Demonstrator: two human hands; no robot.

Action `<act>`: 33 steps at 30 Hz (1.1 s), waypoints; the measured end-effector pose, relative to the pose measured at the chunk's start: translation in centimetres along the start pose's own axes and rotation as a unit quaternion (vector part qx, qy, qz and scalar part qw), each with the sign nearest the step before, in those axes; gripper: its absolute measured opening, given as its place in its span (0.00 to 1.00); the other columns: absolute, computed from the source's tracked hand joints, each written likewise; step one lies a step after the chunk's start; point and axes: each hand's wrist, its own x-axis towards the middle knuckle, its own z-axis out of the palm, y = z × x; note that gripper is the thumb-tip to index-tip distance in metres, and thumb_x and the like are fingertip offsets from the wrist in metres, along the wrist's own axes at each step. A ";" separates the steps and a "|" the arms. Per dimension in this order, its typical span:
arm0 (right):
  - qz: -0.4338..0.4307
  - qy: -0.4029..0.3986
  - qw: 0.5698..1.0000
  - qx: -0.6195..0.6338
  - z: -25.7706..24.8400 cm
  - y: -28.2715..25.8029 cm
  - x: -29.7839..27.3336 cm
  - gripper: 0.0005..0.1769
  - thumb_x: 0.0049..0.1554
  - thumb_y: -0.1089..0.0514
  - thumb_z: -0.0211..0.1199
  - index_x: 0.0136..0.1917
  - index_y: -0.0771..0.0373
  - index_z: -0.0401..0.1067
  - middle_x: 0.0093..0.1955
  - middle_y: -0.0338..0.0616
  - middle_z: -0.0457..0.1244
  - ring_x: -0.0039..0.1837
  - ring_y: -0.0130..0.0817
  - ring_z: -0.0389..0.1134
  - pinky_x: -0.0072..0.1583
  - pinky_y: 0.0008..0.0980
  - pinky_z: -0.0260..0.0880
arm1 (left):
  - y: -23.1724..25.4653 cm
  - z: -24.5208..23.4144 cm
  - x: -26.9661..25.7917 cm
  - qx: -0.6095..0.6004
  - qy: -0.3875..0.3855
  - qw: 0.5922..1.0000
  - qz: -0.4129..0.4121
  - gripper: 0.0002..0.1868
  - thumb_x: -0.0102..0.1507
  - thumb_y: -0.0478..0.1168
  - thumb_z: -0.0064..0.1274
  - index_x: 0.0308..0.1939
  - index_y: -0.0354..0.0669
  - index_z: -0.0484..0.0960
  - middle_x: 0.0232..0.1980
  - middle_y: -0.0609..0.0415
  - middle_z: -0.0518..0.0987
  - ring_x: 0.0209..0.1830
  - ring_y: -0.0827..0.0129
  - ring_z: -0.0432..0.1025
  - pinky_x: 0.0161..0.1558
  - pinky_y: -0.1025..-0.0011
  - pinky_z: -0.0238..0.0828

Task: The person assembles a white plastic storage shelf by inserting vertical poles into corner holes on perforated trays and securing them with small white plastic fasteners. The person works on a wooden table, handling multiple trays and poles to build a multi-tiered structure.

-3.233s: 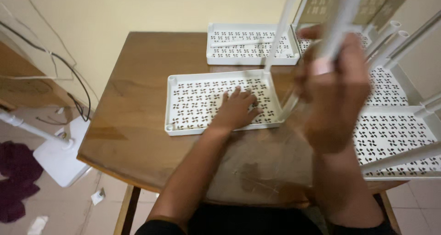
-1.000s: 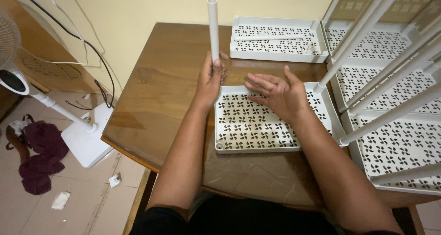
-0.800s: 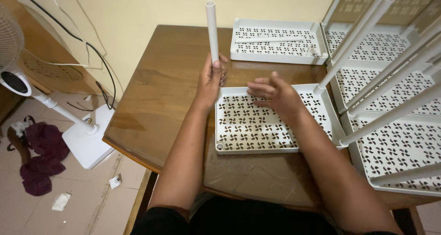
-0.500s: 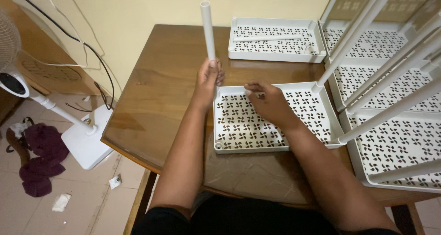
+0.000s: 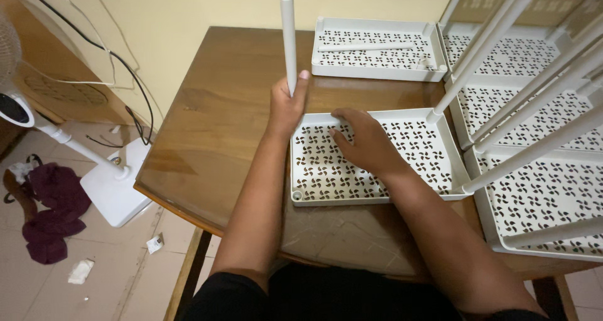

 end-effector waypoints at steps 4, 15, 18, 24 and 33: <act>0.003 -0.007 1.000 0.004 -0.1 -0.1 0.1 0.22 0.59 0.54 0.65 0.63 0.68 0.71 0.60 0.58 0.68 0.64 0.52 0.69 0.65 0.44 0.68 | 0.2 -0.5 0.3 -0.104 -0.045 0.991 -0.072 0.25 0.73 0.46 0.48 0.21 0.49 0.63 0.16 0.66 0.62 0.12 0.81 0.54 0.16 0.75 0.47; 0.034 -0.025 0.999 0.005 -0.3 -0.6 -0.1 0.23 0.58 0.54 0.65 0.63 0.67 0.72 0.61 0.57 0.67 0.65 0.51 0.69 0.65 0.43 0.67 | 2.6 0.3 -1.1 0.050 0.010 0.999 -0.016 0.18 0.75 0.50 0.47 0.35 0.44 0.70 0.24 0.64 0.67 0.22 0.79 0.62 0.24 0.75 0.58; 0.036 -0.019 0.999 -0.007 -0.2 -0.7 0.1 0.22 0.58 0.54 0.66 0.63 0.65 0.72 0.61 0.56 0.66 0.65 0.51 0.68 0.64 0.43 0.67 | 4.7 1.0 -1.6 0.134 0.056 0.989 -0.008 0.15 0.72 0.52 0.46 0.46 0.44 0.75 0.25 0.62 0.73 0.24 0.77 0.70 0.27 0.74 0.67; -0.009 0.005 1.000 -0.024 0.1 -0.2 -0.1 0.20 0.58 0.55 0.66 0.61 0.65 0.71 0.60 0.54 0.66 0.64 0.52 0.68 0.64 0.43 0.68 | 6.4 2.5 -2.0 0.181 0.116 0.973 0.081 0.18 0.74 0.53 0.47 0.45 0.41 0.74 0.29 0.60 0.72 0.27 0.75 0.66 0.30 0.70 0.63; -0.013 -0.002 1.000 -0.017 0.5 0.4 -0.2 0.20 0.59 0.55 0.65 0.62 0.64 0.70 0.61 0.53 0.67 0.65 0.51 0.68 0.65 0.43 0.67 | 4.9 3.0 0.0 0.169 0.165 0.972 -0.010 0.27 0.69 0.55 0.54 0.22 0.44 0.67 0.19 0.65 0.63 0.21 0.80 0.56 0.23 0.71 0.52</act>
